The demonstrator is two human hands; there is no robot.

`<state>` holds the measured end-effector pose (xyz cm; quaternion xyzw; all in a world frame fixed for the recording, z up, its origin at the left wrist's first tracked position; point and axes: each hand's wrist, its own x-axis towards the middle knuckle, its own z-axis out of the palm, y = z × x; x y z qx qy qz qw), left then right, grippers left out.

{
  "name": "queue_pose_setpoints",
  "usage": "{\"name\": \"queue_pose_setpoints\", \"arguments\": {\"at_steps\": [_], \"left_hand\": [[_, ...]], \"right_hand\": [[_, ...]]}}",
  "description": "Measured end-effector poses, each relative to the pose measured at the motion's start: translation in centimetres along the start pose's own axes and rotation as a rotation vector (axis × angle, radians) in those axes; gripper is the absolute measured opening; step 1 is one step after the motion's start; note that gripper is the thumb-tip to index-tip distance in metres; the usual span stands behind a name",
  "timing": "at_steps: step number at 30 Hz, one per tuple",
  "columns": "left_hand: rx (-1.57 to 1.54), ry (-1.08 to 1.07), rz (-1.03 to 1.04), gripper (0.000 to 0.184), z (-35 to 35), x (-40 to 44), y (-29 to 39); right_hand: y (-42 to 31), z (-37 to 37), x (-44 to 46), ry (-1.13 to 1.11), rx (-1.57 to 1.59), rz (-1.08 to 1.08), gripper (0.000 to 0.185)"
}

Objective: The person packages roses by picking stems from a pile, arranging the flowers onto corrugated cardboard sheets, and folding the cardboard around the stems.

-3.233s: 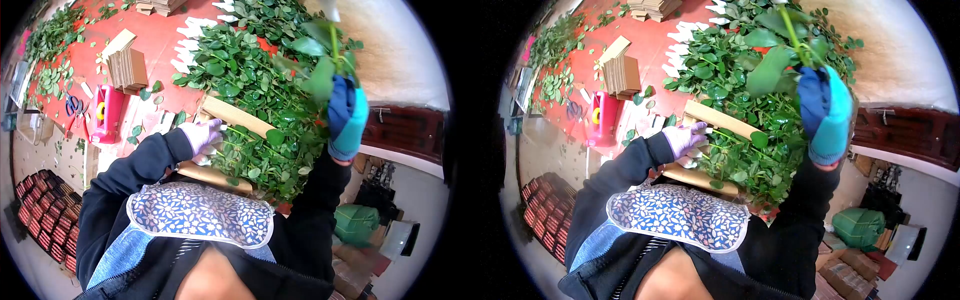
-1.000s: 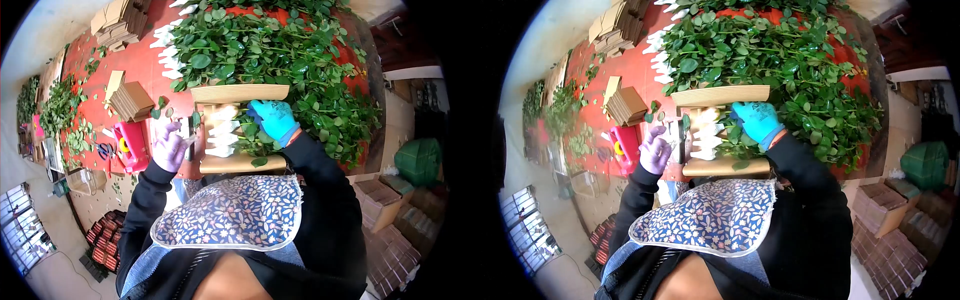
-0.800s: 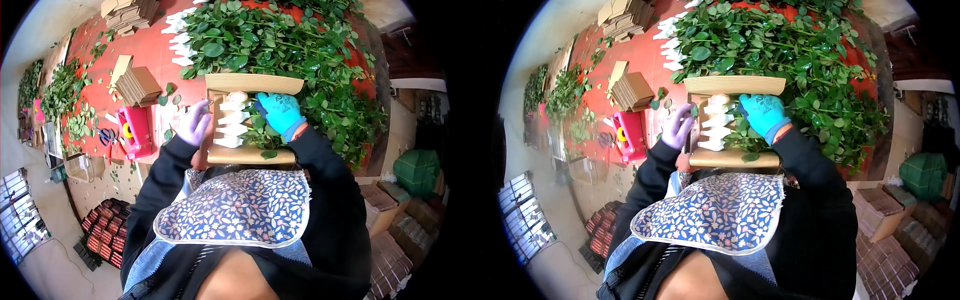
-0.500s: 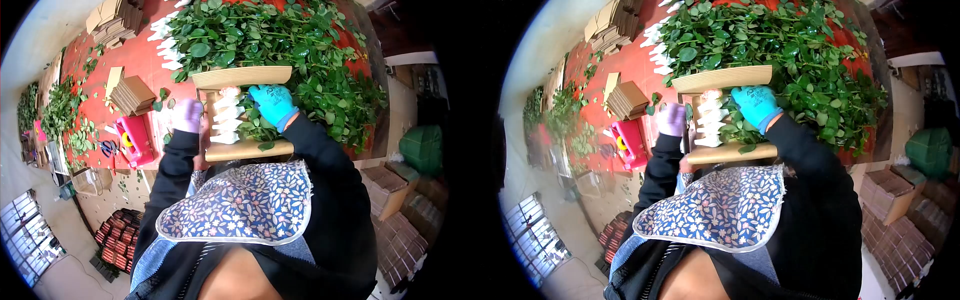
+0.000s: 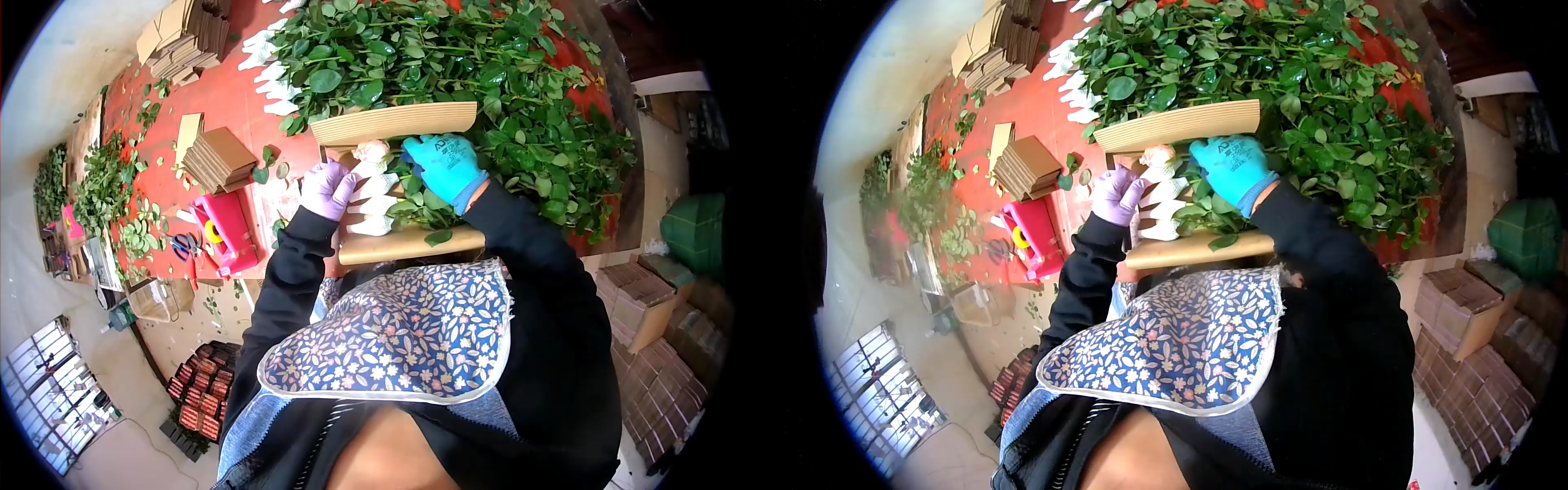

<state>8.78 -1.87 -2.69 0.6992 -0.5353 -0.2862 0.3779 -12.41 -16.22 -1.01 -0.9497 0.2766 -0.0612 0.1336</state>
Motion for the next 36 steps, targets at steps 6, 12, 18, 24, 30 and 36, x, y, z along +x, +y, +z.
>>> {"name": "queue_pose_setpoints", "arguments": {"at_steps": [6,12,18,24,30,36], "left_hand": [[-0.289,0.280,0.127,0.012,-6.7,-3.5,-6.7],[-0.692,0.036,-0.011,0.014,-4.8,-4.3,-1.7],[0.192,-0.146,0.083,0.016,-1.4,-2.4,1.2],[0.275,-0.052,0.179,0.015,-3.2,-3.0,1.1],[0.029,-0.101,0.227,0.018,-8.0,-4.1,-0.5],[0.121,-0.259,-0.009,0.011,-2.0,-4.2,1.0]], "right_hand": [[1.0,-0.1,-0.6,0.045,-0.009,-0.029,0.018],[2.2,-1.9,-1.1,0.011,0.440,-0.317,0.029],[-0.4,-1.1,-0.7,-0.061,-0.036,-0.272,0.012],[-0.3,1.4,-0.7,-0.112,-0.218,-0.248,0.012],[0.6,-2.3,-0.7,-0.091,0.331,-0.232,0.024],[-2.3,-2.9,-1.3,-0.355,-0.176,-0.296,0.023]]}}
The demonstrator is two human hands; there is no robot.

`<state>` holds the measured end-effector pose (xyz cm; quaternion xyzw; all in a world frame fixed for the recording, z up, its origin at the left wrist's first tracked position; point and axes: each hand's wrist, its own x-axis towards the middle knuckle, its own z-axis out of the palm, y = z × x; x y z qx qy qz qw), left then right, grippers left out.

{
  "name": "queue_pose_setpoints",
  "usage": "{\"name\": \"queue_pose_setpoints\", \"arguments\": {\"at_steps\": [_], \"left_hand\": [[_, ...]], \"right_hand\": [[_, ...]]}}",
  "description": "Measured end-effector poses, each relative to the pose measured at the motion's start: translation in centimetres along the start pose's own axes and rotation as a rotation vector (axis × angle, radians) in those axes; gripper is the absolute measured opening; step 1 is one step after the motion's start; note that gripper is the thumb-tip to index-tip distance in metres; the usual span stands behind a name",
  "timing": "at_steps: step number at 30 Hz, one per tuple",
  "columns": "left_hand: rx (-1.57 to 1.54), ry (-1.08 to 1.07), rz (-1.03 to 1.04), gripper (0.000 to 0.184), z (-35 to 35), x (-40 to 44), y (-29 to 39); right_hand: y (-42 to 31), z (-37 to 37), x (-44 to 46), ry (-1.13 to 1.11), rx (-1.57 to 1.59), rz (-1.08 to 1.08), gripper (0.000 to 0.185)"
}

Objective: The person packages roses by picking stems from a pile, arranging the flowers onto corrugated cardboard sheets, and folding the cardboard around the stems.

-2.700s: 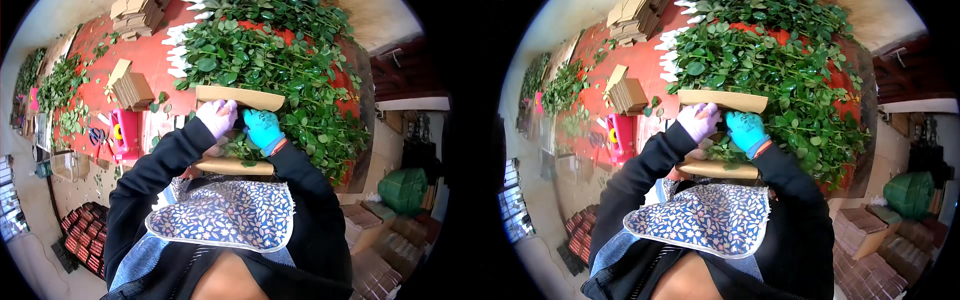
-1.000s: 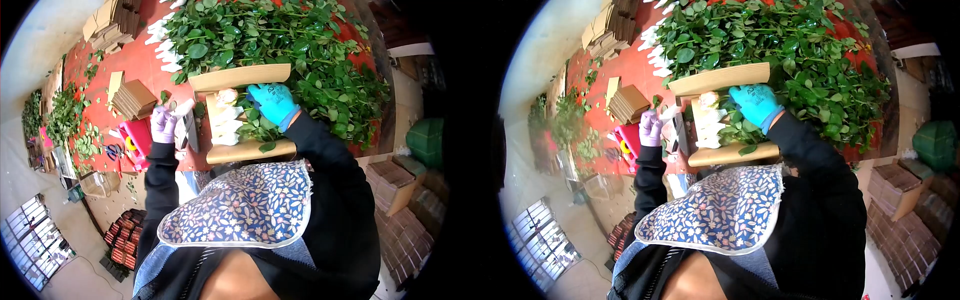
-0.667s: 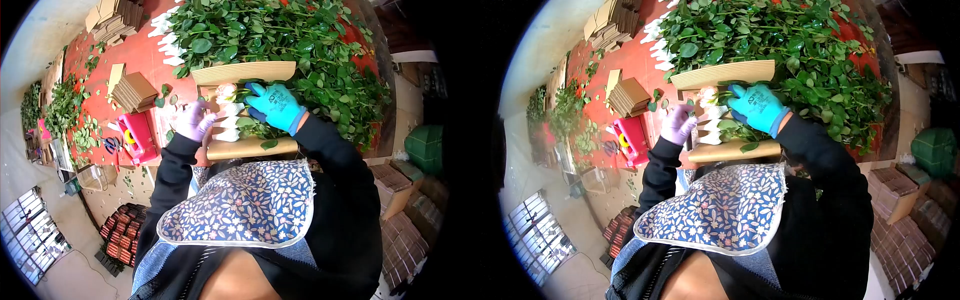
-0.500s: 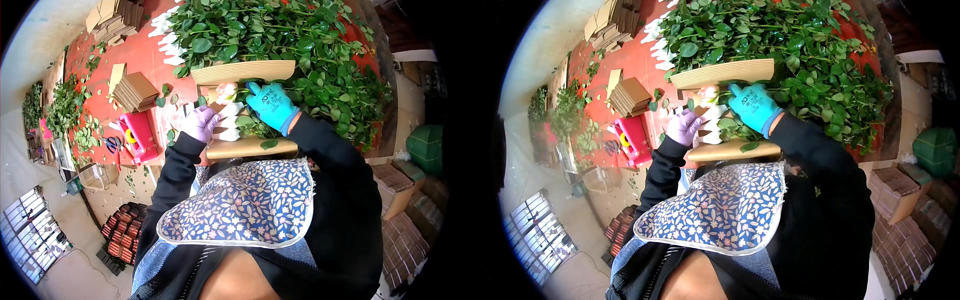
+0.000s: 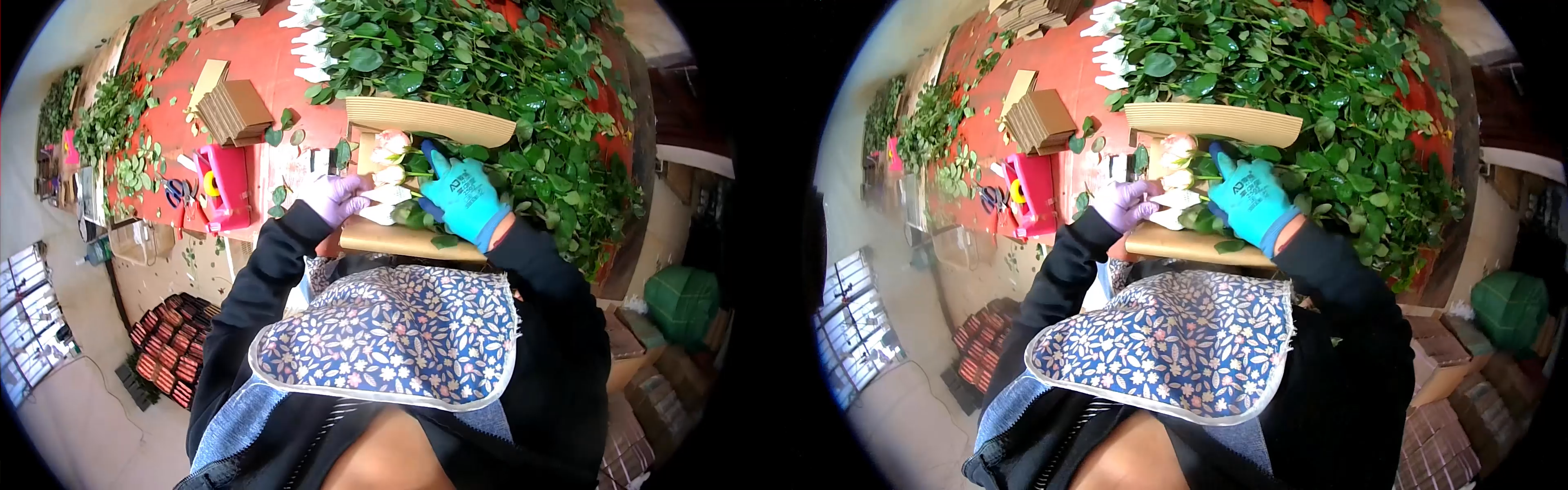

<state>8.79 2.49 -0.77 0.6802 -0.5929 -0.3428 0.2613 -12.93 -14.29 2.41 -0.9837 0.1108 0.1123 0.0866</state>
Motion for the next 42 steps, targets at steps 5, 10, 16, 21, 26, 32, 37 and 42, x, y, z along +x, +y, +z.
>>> {"name": "queue_pose_setpoints", "arguments": {"at_steps": [5,10,16,21,26,32,37,42], "left_hand": [[0.202,0.146,0.110,0.007,-1.4,-0.9,-1.4],[0.401,-0.036,-0.425,0.018,-8.1,-13.6,-5.6],[0.615,-0.195,-0.625,0.045,-5.7,-21.6,-6.5],[0.038,0.089,0.024,0.030,-3.6,-4.6,1.0],[0.111,-0.194,0.090,0.027,-1.1,-0.8,-0.6],[0.161,-0.136,0.160,0.019,-1.0,-2.6,-1.5],[0.351,0.126,-0.015,0.014,-3.1,-6.6,-5.2],[0.645,-0.528,-0.794,0.039,-10.2,-16.8,-6.2]], "right_hand": [[0.4,1.2,-0.4,0.003,0.113,0.061,0.024],[1.3,0.3,-1.1,0.073,0.169,-0.004,0.025],[1.2,-6.0,-3.0,0.262,0.327,-0.088,0.031],[-1.2,-6.5,-0.9,-0.063,0.453,-0.207,0.014],[-1.0,-0.4,0.8,-0.169,0.337,-0.185,0.021],[-1.1,0.6,1.1,-0.160,0.339,-0.205,0.020],[-1.2,0.8,1.1,-0.165,0.334,-0.223,0.020],[-1.2,0.6,1.6,-0.207,0.287,-0.250,0.020]]}}
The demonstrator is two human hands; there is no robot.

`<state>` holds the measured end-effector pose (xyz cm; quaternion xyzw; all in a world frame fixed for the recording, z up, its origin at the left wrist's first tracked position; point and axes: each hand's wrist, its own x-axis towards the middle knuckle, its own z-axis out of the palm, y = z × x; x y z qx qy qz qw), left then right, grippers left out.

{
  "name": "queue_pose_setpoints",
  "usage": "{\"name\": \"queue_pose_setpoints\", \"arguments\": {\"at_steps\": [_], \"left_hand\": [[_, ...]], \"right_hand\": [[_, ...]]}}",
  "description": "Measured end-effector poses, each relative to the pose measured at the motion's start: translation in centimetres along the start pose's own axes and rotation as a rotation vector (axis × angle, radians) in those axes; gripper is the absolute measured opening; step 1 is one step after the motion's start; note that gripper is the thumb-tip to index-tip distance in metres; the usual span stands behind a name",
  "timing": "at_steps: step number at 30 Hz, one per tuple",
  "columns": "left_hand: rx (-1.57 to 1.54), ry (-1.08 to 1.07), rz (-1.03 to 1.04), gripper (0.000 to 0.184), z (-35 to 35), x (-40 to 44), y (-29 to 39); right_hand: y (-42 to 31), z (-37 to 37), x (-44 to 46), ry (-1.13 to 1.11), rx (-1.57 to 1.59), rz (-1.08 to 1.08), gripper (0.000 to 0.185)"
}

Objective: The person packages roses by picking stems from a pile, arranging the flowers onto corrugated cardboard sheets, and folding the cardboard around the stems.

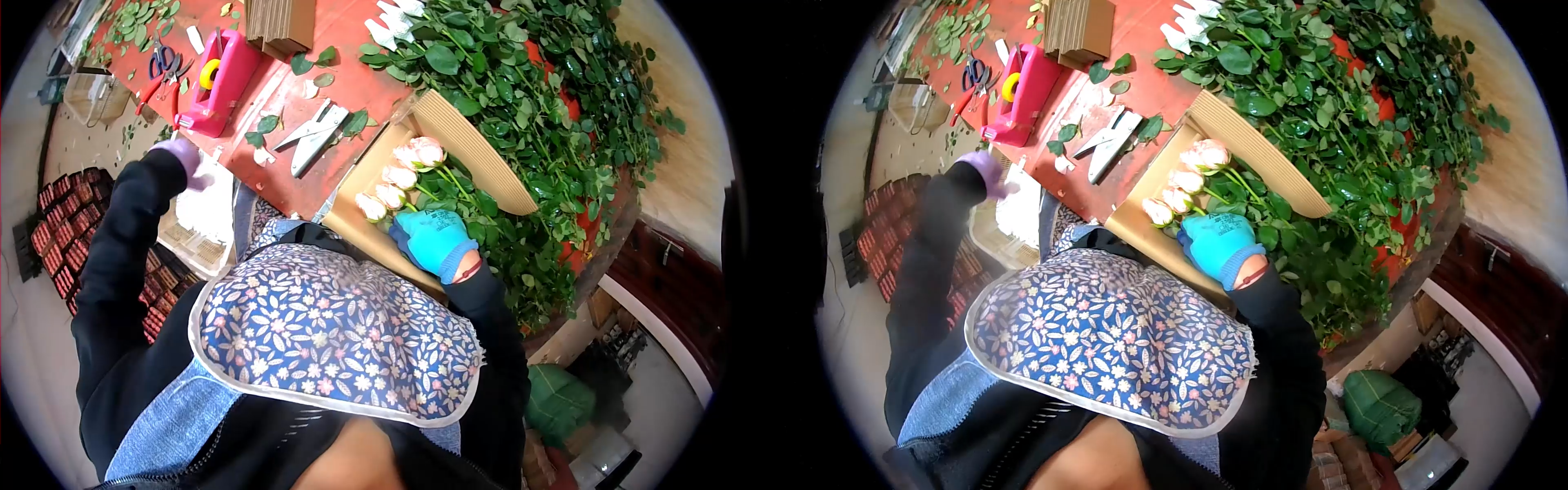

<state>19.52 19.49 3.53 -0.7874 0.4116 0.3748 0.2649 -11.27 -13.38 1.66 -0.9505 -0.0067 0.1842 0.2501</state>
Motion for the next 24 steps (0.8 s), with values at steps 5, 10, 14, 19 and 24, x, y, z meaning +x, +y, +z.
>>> {"name": "queue_pose_setpoints", "arguments": {"at_steps": [5,10,14,19,24], "left_hand": [[-0.299,0.564,0.531,0.034,-5.3,-1.6,9.3],[-0.502,0.358,1.025,0.039,-7.3,2.8,17.2],[-0.561,0.301,1.156,0.037,-7.0,5.1,16.7],[-0.503,0.245,1.143,0.040,-8.4,4.7,16.9],[-0.361,0.160,1.033,0.038,-8.6,4.4,16.9]], "right_hand": [[-0.4,-1.0,0.6,-0.087,-0.002,0.021,0.021],[0.2,-0.5,0.4,-0.071,0.064,0.013,0.022],[-1.7,-3.2,-0.2,0.009,0.030,0.057,0.025],[-2.0,-4.4,0.3,0.000,-0.206,0.247,0.027],[-0.8,-1.5,1.4,0.135,-0.260,0.067,0.018]]}}
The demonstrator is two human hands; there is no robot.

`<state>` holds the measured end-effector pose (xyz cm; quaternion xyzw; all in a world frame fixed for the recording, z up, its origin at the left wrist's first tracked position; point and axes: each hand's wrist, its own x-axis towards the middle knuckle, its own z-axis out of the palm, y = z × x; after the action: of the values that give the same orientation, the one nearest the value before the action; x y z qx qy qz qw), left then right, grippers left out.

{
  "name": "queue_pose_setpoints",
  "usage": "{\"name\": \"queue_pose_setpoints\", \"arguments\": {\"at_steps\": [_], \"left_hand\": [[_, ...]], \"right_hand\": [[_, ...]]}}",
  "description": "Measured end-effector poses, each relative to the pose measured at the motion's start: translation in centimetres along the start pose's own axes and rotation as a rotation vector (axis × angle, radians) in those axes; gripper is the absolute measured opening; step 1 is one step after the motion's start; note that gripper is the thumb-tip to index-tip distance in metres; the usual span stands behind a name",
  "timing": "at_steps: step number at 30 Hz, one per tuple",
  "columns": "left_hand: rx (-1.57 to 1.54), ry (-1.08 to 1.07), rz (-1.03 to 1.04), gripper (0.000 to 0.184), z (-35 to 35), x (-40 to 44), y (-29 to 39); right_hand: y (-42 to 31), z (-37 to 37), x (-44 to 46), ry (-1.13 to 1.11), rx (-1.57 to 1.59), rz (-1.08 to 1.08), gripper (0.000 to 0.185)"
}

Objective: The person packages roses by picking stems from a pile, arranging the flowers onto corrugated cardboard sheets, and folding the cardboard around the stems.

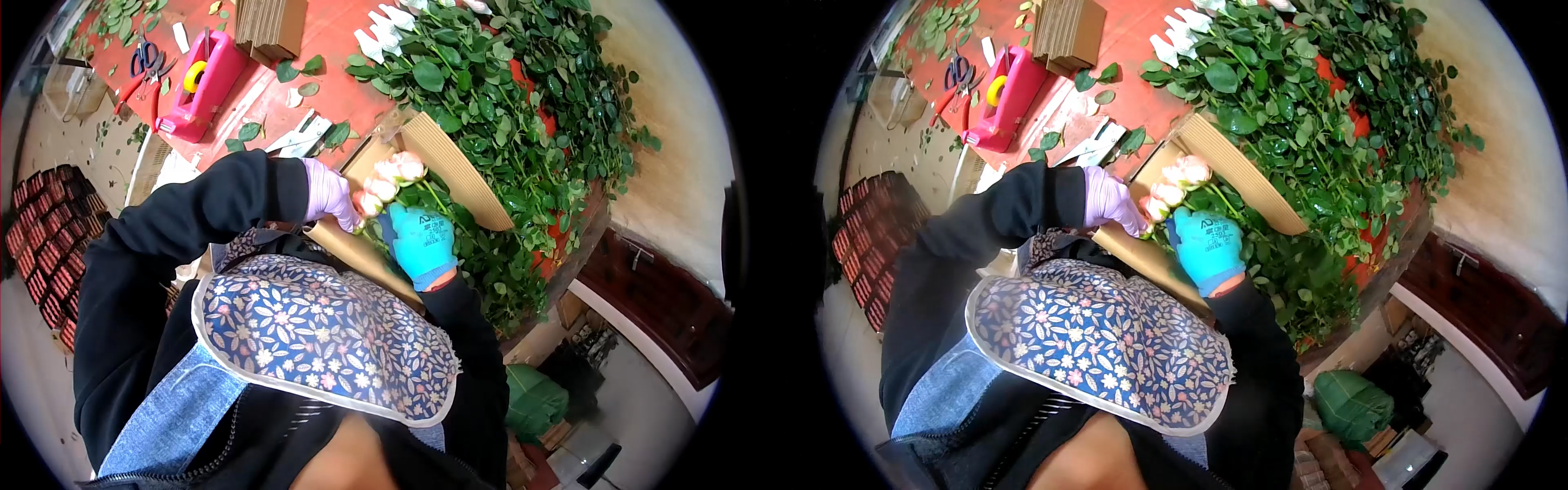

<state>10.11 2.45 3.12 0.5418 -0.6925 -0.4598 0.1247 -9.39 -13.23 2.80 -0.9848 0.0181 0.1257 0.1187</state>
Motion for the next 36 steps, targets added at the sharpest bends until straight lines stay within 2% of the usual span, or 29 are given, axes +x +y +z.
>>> {"name": "queue_pose_setpoints", "arguments": {"at_steps": [2,6,8,10,11,12,14,16,18,20,22,24,26,28,29,30,32,34,36], "left_hand": [[-0.068,0.060,0.043,0.036,1.0,-0.1,-0.8],[-0.257,0.178,0.167,0.029,2.4,0.4,-2.7],[-0.304,0.215,0.209,0.030,2.4,0.5,-2.7],[0.119,0.369,0.112,0.044,1.1,0.3,-1.2],[0.186,0.467,0.239,0.054,1.2,0.8,-1.1],[0.266,0.473,0.259,0.044,1.6,1.5,-1.1],[0.365,0.373,0.163,0.034,1.1,2.3,0.5],[0.421,0.384,0.158,0.027,0.6,2.3,1.4],[0.410,0.424,0.186,0.027,1.1,2.5,1.3],[0.398,0.387,0.169,0.026,0.9,2.2,1.4],[0.391,0.356,0.156,0.025,1.0,2.4,1.4],[0.338,0.461,0.153,0.022,1.8,2.8,1.0],[0.353,0.537,0.164,0.020,2.1,2.8,0.8],[0.473,0.566,0.290,0.020,1.6,2.9,0.8],[0.481,0.538,0.248,0.021,1.7,2.9,0.8],[0.484,0.541,0.248,0.021,1.6,2.9,1.0],[0.521,0.452,0.178,0.023,1.2,2.6,1.4],[0.462,0.429,0.179,0.028,1.8,2.7,0.6],[0.451,0.446,0.212,0.030,0.9,2.6,1.4]], "right_hand": [[-0.7,0.3,0.4,0.027,0.011,0.042,0.014],[-0.7,2.0,0.2,-0.071,-0.185,-0.061,0.010],[-0.7,1.7,0.2,-0.076,-0.174,-0.046,0.010],[-0.9,1.4,0.2,-0.094,-0.148,-0.028,0.011],[-1.0,1.5,0.2,-0.081,-0.133,-0.004,0.011],[-1.1,1.6,0.1,-0.053,-0.137,0.008,0.009],[-0.8,0.6,-0.7,0.005,-0.131,0.051,0.009],[-0.1,-1.0,-1.2,0.007,0.053,0.029,0.014],[0.4,-1.8,-1.5,0.162,-0.026,0.097,0.021],[0.7,-2.5,-1.1,0.159,0.073,0.176,0.018],[0.5,-0.6,-1.2,0.151,-0.008,0.150,0.018],[0.0,0.5,-1.0,0.067,-0.057,0.152,0.016],[0.4,0.7,-1.3,0.124,0.017,0.112,0.018],[0.4,-0.2,-1.3,0.213,-0.032,0.118,0.021],[0.5,-0.6,-1.2,0.298,-0.072,0.119,0.024],[0.6,-0.8,-1.2,0.299,-0.075,0.118,0.024],[1.1,-0.9,-1.1,0.256,-0.284,0.207,0.029],[1.9,0.3,-0.7,0.306,-0.252,0.214,0.031],[2.0,0.0,0.0,0.227,-0.223,0.207,0.026]]}}
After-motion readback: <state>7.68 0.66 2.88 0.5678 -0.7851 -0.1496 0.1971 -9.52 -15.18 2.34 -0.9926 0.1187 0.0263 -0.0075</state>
